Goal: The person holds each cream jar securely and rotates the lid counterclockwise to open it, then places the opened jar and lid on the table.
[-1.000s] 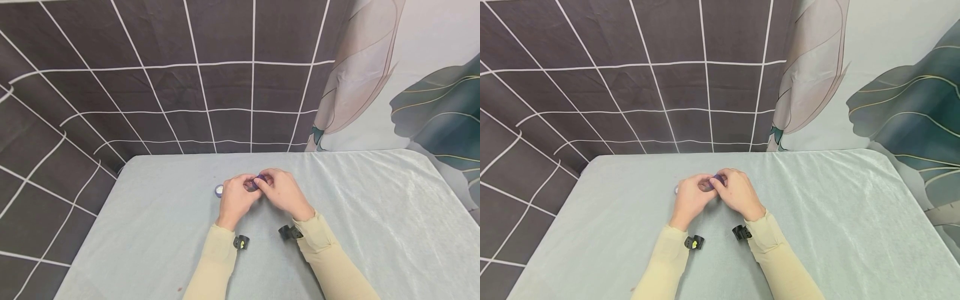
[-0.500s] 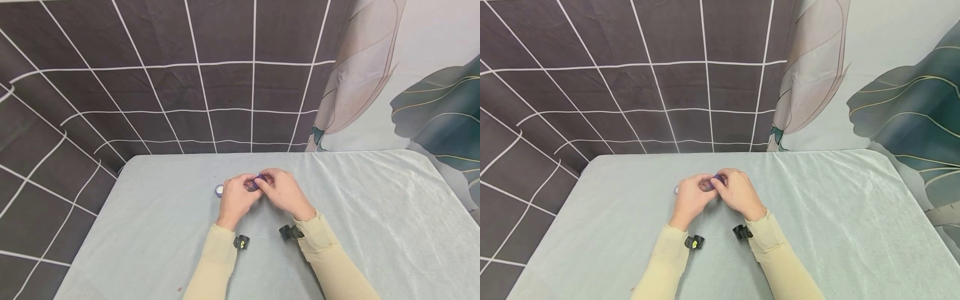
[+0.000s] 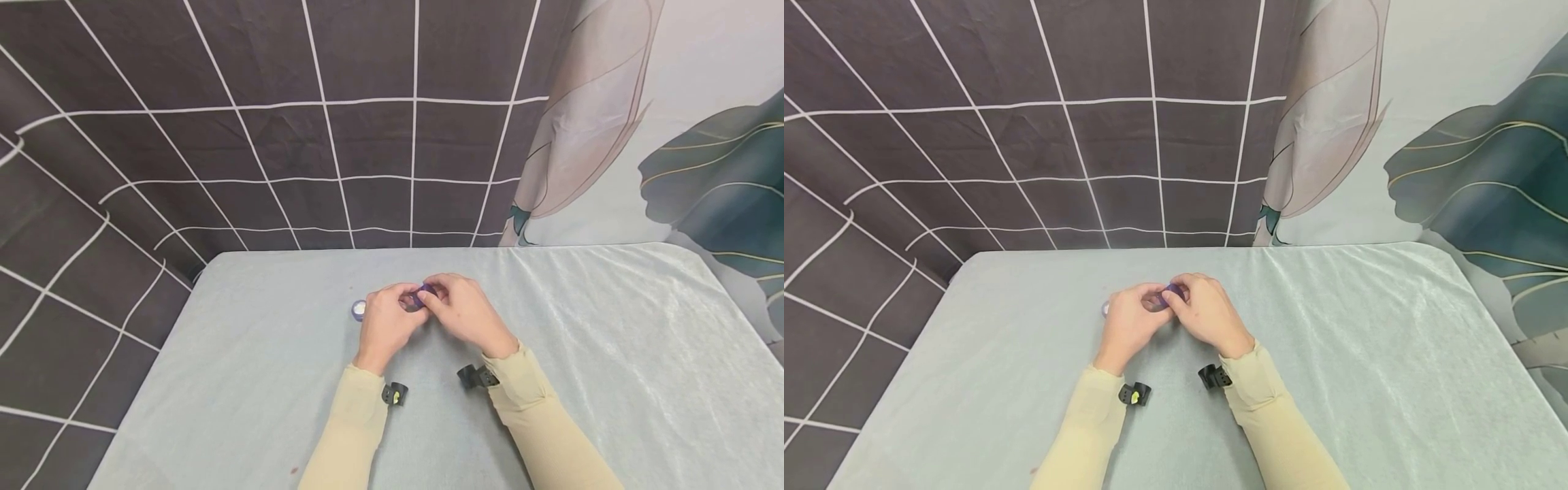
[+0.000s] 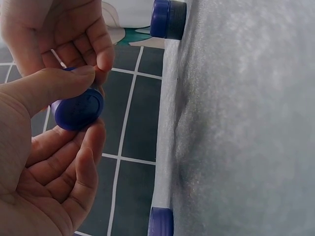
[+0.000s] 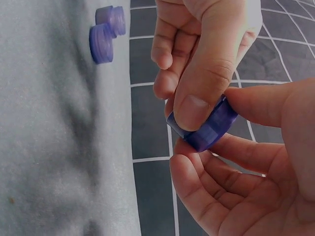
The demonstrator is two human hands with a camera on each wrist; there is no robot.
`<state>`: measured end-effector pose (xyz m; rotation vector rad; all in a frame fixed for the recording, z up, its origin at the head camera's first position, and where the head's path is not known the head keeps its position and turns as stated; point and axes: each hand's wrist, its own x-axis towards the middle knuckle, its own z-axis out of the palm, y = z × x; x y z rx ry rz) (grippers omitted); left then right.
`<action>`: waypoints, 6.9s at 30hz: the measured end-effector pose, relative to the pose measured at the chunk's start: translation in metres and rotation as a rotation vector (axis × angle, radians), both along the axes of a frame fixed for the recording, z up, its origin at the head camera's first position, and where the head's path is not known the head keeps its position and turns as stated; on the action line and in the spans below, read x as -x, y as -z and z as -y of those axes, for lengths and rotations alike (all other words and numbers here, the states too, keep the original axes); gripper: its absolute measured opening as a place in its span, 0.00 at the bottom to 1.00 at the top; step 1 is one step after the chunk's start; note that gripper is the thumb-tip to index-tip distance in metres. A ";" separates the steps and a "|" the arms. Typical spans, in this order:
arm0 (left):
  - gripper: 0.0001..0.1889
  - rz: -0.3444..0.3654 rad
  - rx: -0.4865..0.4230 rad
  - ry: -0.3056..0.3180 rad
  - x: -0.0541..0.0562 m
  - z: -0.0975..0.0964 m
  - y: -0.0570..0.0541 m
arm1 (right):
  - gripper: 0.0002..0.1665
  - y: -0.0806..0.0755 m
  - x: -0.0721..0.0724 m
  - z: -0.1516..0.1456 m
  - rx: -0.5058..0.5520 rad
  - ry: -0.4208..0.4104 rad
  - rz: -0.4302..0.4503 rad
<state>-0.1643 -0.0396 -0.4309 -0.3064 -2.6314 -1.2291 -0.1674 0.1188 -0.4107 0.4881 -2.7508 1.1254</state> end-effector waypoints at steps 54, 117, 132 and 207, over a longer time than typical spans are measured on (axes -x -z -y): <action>0.16 0.007 0.015 0.022 -0.001 0.002 -0.001 | 0.18 -0.004 0.000 -0.008 -0.017 -0.130 -0.030; 0.15 -0.034 0.032 0.018 0.000 0.001 0.000 | 0.29 -0.001 -0.001 0.000 0.028 0.033 0.047; 0.15 -0.030 0.012 0.021 0.001 0.000 0.001 | 0.24 -0.001 -0.003 0.003 0.008 0.057 -0.004; 0.16 -0.034 0.032 0.043 0.002 0.003 0.001 | 0.17 -0.001 0.001 -0.003 0.014 -0.025 -0.017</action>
